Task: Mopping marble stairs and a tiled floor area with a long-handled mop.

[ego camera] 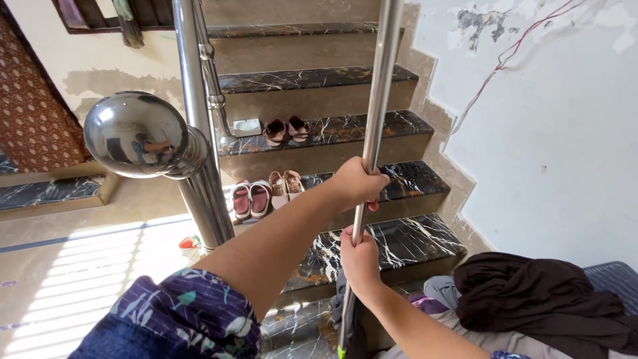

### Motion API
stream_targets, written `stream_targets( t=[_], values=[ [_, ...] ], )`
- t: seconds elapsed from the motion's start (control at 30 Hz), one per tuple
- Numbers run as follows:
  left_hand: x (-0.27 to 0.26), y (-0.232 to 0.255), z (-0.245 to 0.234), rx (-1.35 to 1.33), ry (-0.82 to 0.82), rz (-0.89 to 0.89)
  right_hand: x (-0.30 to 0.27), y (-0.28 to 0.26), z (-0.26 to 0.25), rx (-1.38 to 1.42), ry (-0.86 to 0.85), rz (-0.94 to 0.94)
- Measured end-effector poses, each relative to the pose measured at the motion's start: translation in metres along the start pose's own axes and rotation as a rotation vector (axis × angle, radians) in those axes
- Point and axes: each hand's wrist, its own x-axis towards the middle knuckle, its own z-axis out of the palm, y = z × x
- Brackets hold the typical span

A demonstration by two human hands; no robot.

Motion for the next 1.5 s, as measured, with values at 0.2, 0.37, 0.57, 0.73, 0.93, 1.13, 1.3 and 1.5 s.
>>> stream_targets(
  t=[0.2,0.37,0.57,0.73,0.93,1.13,1.3,1.5],
  values=[
    [-0.026,0.027,0.036,0.269,-0.155,0.055,-0.009,-0.008,-0.012,0.120,0.032,-0.035],
    [-0.033,0.018,0.029,0.411,-0.204,0.120,-0.001,0.000,-0.012,0.080,-0.019,0.038],
    [-0.054,0.025,0.013,0.229,0.100,0.247,0.019,-0.005,-0.017,-0.011,-0.275,0.223],
    [-0.058,0.031,0.011,0.022,0.253,0.209,0.035,0.031,0.001,-0.100,-0.336,0.174],
    [-0.052,0.016,-0.004,-0.082,0.230,0.173,0.024,-0.006,0.010,-0.171,-0.435,0.401],
    [-0.063,0.021,-0.003,-0.111,0.219,0.219,0.021,-0.010,0.012,-0.262,-0.415,0.380],
    [-0.057,0.019,-0.001,-0.033,0.334,0.215,0.034,0.017,0.019,0.001,-0.477,0.244],
    [-0.051,0.018,0.001,-0.077,0.389,0.210,0.049,0.033,0.023,0.069,-0.476,0.236]
  ],
)
